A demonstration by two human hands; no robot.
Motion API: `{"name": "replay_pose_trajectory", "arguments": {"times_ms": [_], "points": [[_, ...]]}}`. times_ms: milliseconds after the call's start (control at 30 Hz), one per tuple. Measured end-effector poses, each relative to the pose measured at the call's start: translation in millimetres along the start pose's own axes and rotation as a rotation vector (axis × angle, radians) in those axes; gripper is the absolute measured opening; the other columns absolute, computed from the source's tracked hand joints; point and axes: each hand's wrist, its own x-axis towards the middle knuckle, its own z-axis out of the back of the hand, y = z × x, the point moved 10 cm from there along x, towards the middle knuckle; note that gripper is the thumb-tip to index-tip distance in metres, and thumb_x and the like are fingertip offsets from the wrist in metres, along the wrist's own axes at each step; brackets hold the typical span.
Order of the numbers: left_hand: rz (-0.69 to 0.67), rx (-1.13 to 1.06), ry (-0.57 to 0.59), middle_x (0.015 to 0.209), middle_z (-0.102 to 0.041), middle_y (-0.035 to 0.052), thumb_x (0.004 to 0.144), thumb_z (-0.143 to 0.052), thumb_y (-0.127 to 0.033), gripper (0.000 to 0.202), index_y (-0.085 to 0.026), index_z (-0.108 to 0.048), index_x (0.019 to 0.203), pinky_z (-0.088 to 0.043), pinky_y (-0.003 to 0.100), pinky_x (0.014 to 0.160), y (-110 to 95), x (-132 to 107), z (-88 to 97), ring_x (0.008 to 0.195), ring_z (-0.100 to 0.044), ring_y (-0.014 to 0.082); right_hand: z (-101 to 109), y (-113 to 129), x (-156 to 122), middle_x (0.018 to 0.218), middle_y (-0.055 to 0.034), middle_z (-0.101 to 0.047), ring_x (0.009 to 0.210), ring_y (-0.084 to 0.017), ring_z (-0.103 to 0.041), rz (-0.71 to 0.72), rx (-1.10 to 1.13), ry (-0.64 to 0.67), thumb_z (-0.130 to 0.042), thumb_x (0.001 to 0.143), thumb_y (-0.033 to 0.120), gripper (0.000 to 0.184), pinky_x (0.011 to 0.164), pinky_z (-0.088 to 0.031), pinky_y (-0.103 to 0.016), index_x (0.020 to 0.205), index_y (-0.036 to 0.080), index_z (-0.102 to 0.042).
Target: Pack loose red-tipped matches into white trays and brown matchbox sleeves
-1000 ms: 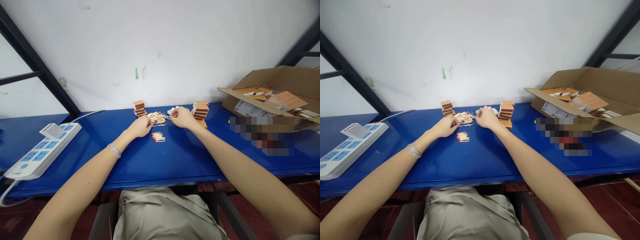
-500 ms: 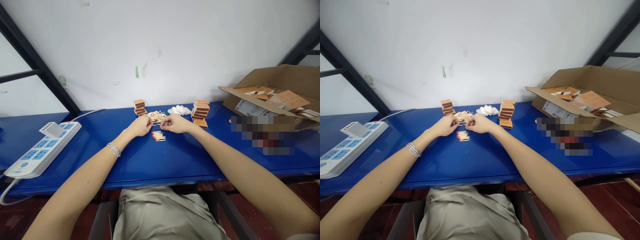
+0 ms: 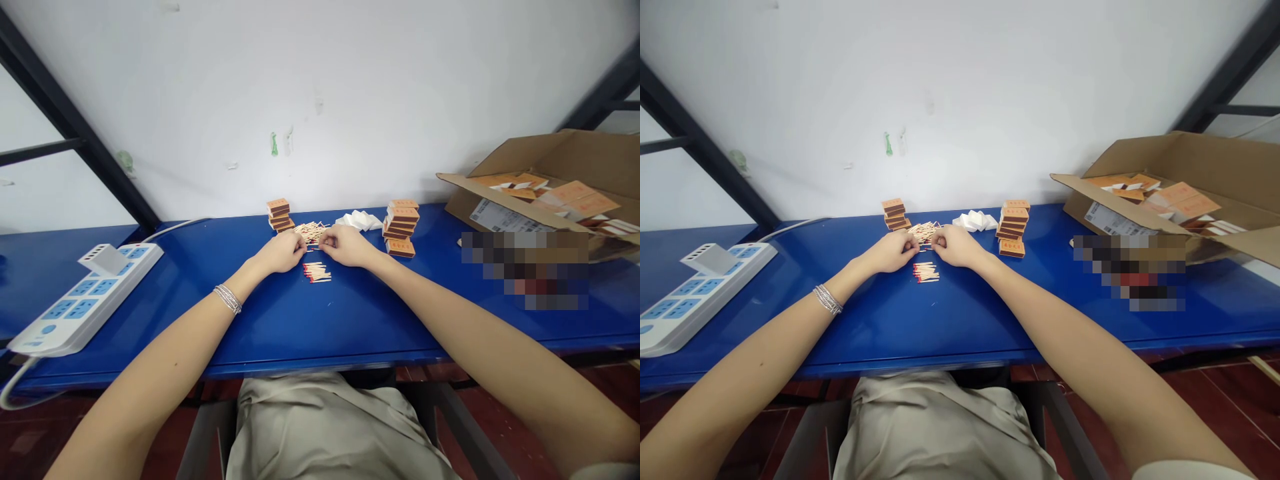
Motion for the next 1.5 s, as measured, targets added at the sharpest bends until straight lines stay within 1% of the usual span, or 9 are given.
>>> {"name": "replay_pose_trajectory", "arguments": {"times_ms": [233, 367, 467, 600, 667, 833, 1067, 1300, 1500], "points": [[-0.011, 0.01, 0.007, 0.076, -0.064, 0.0048, 0.083, -0.05, -0.02, 0.017, -0.015, -0.066, 0.081, -0.044, 0.029, 0.07, 0.4, 0.6, -1.5, 0.067, -0.055, 0.0157, 33.1, -5.8, -5.5, 0.072, -0.004, -0.068, 0.063, -0.013, -0.06, -0.126, 0.193, -0.185, -0.058, 0.076, 0.019, 0.007, 0.062, -0.044, -0.024, 0.08, 0.015, -0.062], [-0.018, 0.014, 0.014, 0.075, -0.065, 0.0044, 0.083, -0.05, -0.019, 0.017, -0.015, -0.066, 0.08, -0.042, 0.028, 0.067, 1.9, 1.7, -2.4, 0.066, -0.054, 0.015, -0.6, -3.8, -6.0, 0.065, -0.0045, -0.067, 0.056, -0.013, -0.061, -0.214, 0.561, 0.016, -0.058, 0.078, 0.02, 0.006, 0.052, -0.043, -0.022, 0.08, 0.015, -0.058], [-0.008, 0.005, 0.019, 0.068, -0.062, 0.003, 0.082, -0.05, -0.02, 0.018, -0.016, -0.066, 0.075, -0.039, 0.027, 0.061, 4.3, 2.4, -2.7, 0.06, -0.051, 0.0142, -20.0, 0.5, -6.3, 0.064, -0.0043, -0.067, 0.054, -0.012, -0.061, -0.221, 0.656, 0.09, -0.059, 0.08, 0.024, 0.009, 0.049, -0.042, -0.021, 0.079, 0.015, -0.058], [-0.005, -0.009, 0.013, 0.064, -0.062, 0.0028, 0.082, -0.049, -0.02, 0.019, -0.016, -0.064, 0.071, -0.036, 0.027, 0.057, 4.1, 1.8, -1.5, 0.057, -0.05, 0.0136, -14.1, 6.3, -4.8, 0.069, -0.0021, -0.067, 0.055, -0.01, -0.056, -0.11, 0.385, 0.062, -0.06, 0.077, 0.022, 0.009, 0.056, -0.042, -0.022, 0.078, 0.015, -0.065], [0.009, -0.02, 0.01, 0.066, -0.063, 0.0029, 0.081, -0.049, -0.02, 0.019, -0.016, -0.065, 0.072, -0.036, 0.027, 0.057, 4.5, 1.3, -0.7, 0.058, -0.05, 0.0132, -12.2, 12.1, -5.2, 0.072, -0.0011, -0.068, 0.058, -0.009, -0.054, -0.02, 0.233, 0.109, -0.059, 0.075, 0.018, 0.009, 0.059, -0.041, -0.022, 0.077, 0.015, -0.067], [0.014, -0.025, 0.003, 0.07, -0.065, 0.0034, 0.08, -0.051, -0.021, 0.017, -0.015, -0.067, 0.076, -0.038, 0.027, 0.059, 5.6, 0.7, 2.0, 0.061, -0.052, 0.0135, -15.1, 15.7, -8.7, 0.076, -0.001, -0.068, 0.06, -0.009, -0.053, 0.069, 0.157, 0.24, -0.057, 0.075, 0.017, 0.013, 0.062, -0.04, -0.022, 0.08, 0.016, -0.069], [0.044, -0.045, 0.046, 0.071, -0.066, 0.0034, 0.078, -0.053, -0.018, 0.015, -0.014, -0.068, 0.076, -0.04, 0.026, 0.06, 11.5, 0.3, 1.0, 0.061, -0.054, 0.013, -15.1, 7.6, -10.5, 0.076, -0.0012, -0.066, 0.059, -0.009, -0.052, -0.011, 0.144, 0.315, -0.062, 0.075, 0.025, 0.015, 0.059, -0.039, -0.022, 0.085, 0.018, -0.072], [0.046, -0.093, 0.059, 0.064, -0.063, 0.002, 0.075, -0.055, -0.022, 0.015, -0.015, -0.068, 0.075, -0.038, 0.026, 0.055, 10.1, -0.9, -2.9, 0.056, -0.051, 0.0123, 5.2, -12.7, -4.7, 0.071, -0.0011, -0.065, 0.061, -0.011, -0.054, -0.103, -0.005, 0.111, -0.063, 0.074, 0.02, 0.011, 0.061, -0.038, -0.024, 0.082, 0.016, -0.069], [0.034, -0.177, 0.124, 0.063, -0.063, 0.0009, 0.073, -0.057, -0.025, 0.018, -0.014, -0.071, 0.079, -0.037, 0.024, 0.053, -2.0, -3.1, -9.4, 0.055, -0.05, 0.0115, 1.6, -17.9, -4.0, 0.068, -0.0016, -0.064, 0.059, -0.012, -0.052, -0.147, -0.077, 0.086, -0.062, 0.074, 0.019, 0.01, 0.059, -0.036, -0.025, 0.079, 0.017, -0.07]]}}
